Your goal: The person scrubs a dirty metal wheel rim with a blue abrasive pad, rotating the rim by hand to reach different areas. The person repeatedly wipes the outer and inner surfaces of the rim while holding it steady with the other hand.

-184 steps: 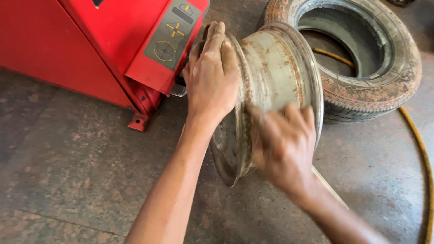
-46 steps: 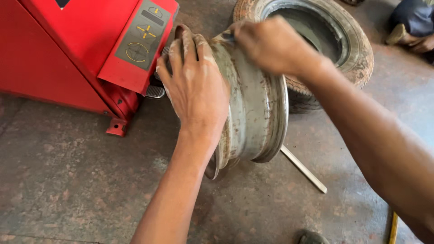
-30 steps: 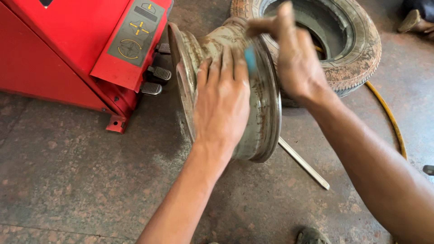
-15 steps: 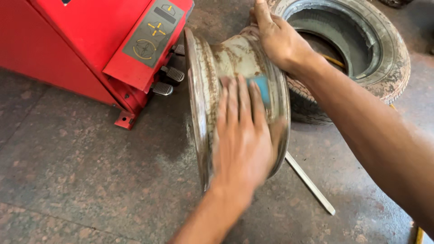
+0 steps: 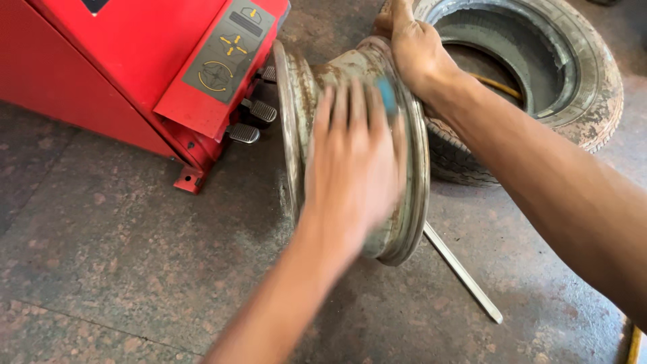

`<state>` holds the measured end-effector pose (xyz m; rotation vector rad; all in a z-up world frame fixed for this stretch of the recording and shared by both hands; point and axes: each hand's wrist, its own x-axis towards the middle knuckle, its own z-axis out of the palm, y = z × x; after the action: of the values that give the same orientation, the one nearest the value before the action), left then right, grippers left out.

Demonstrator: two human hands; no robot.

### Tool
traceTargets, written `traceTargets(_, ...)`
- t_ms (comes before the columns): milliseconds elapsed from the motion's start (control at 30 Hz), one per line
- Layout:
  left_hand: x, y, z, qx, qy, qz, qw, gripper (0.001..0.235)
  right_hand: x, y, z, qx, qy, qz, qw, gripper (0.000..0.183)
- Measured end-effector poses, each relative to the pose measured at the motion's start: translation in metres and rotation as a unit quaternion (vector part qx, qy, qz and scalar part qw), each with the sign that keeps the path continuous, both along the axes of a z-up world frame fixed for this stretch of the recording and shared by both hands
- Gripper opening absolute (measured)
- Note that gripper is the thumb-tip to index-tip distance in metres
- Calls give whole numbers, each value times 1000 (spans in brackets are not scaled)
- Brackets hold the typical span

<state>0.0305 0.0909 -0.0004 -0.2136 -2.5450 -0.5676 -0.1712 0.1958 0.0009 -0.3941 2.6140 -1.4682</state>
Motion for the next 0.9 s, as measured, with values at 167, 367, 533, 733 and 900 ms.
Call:
traceTargets(167,23,-4,0,24,86,-12,996,54,7,-7,17,51,-64,-29,996,92)
traceTargets(367,-33,-15,7,-1,55,6,998,46,18,-6,18,10,-78,-14,997,91)
traceTargets(533,-80,-26,30,30,-182,-37,982,40,7,-7,19,15,-57,-35,998,91)
traceTargets(733,29,17,-4,-30,42,-14,999,51,-2,3,3,11,-32,-17,999,91)
traceTargets(900,-46,5,15,-19,-129,-11,991,46,-27,1,-8,14,-7,-8,1000,78)
